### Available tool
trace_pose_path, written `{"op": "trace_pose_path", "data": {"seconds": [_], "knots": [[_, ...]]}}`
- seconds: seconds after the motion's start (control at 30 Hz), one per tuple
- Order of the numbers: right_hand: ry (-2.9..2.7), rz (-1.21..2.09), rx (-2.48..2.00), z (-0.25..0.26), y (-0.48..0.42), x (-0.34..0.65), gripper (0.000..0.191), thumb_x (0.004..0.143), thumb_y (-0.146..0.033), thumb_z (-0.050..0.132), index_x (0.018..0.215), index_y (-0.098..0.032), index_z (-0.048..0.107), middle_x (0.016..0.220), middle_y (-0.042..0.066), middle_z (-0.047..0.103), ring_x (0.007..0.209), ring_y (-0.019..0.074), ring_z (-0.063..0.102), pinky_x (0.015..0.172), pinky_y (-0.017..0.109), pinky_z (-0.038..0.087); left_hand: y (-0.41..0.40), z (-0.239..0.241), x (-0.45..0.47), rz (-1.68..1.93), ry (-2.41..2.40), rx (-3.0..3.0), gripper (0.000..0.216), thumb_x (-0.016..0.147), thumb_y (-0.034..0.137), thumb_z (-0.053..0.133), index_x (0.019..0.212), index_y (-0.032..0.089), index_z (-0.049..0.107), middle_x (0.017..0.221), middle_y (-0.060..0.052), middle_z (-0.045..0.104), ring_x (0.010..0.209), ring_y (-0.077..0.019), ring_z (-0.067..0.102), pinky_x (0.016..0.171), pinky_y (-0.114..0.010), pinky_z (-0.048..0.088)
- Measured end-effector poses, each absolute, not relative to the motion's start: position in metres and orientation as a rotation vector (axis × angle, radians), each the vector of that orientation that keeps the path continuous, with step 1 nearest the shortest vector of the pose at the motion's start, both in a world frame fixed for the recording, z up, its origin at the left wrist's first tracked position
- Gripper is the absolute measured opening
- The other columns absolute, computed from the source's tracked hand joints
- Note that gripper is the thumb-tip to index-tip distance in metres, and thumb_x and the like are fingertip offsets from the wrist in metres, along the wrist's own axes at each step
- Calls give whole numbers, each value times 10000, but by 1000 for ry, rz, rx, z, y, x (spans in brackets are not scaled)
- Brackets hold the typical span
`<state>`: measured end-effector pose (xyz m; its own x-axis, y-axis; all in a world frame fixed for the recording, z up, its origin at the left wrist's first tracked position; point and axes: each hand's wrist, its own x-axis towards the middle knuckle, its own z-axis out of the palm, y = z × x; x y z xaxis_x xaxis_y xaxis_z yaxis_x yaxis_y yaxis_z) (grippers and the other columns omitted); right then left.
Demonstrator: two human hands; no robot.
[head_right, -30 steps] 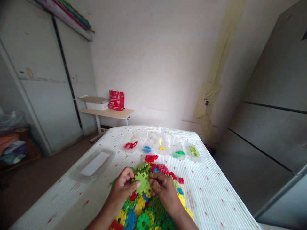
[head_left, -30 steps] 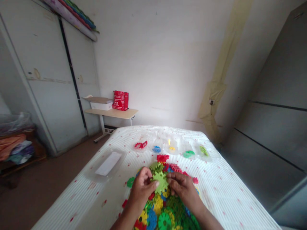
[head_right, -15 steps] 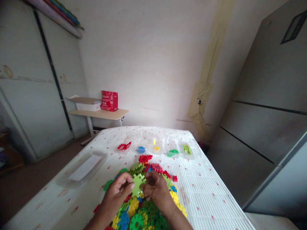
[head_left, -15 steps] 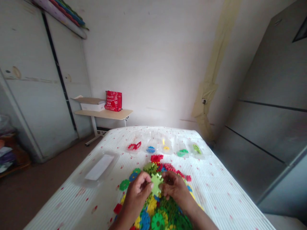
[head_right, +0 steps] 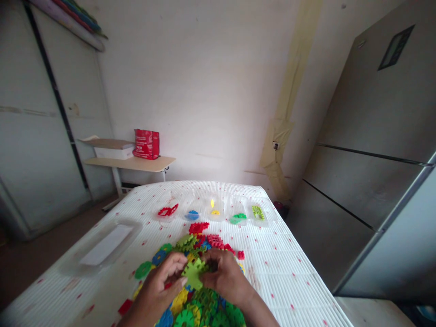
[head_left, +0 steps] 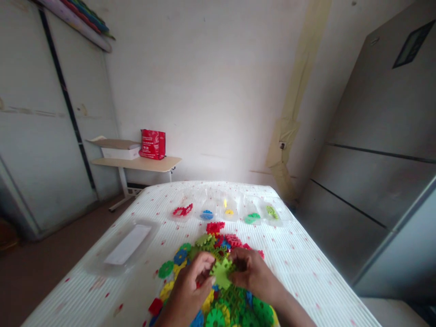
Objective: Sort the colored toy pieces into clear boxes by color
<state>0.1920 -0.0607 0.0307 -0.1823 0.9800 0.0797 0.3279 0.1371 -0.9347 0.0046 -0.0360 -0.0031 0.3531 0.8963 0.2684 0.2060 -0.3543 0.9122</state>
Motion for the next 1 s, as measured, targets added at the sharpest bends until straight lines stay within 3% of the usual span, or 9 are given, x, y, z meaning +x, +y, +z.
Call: {"op": "trace_pose_path", "data": {"seconds": [0.13,0.2,0.27,0.47,0.7,1.0], "knots": [[-1652,522,-1582,61,-45,241,105,684,-286,548,694,-184,567,560,-32,516,514,88,414,479,199,288,-30,-6,0,1108,1015,1683,354,731,281,531,1074,198,512,925,-63,655,748,-149,629,717,-271,510],[-1569,37,-1831,74,-27,279,168,705,-344,544,721,-186,599,644,13,594,575,117,480,520,218,314,-25,-10,-4,1154,1074,1643,354,733,322,536,1061,188,525,912,-64,656,760,-159,632,730,-289,515],[-1480,-213,-2097,79,-6,317,234,709,-399,548,750,-183,630,681,52,631,588,135,514,513,228,313,-21,-13,-7,1175,1108,1626,335,735,354,541,1024,184,549,892,-59,659,796,-172,635,742,-290,514],[-1461,-267,-2432,67,42,366,365,776,-457,481,765,-142,664,693,122,650,602,161,571,526,248,351,-20,-15,-8,1174,1147,1671,271,737,353,546,946,191,601,874,-50,674,824,-184,643,741,-273,513],[-1459,-265,-2469,66,46,356,261,740,-342,518,736,-136,680,692,131,658,564,169,583,488,243,333,-20,-12,-13,1206,1171,1693,226,741,337,545,905,200,618,860,-35,682,795,-174,648,705,-245,519],[-1445,-433,-2170,71,-1,335,307,785,-376,418,742,-192,660,695,53,671,587,144,586,489,209,315,-13,-8,-26,1284,1274,1773,198,760,335,520,845,196,633,810,-14,683,758,-152,633,686,-221,493]]}}
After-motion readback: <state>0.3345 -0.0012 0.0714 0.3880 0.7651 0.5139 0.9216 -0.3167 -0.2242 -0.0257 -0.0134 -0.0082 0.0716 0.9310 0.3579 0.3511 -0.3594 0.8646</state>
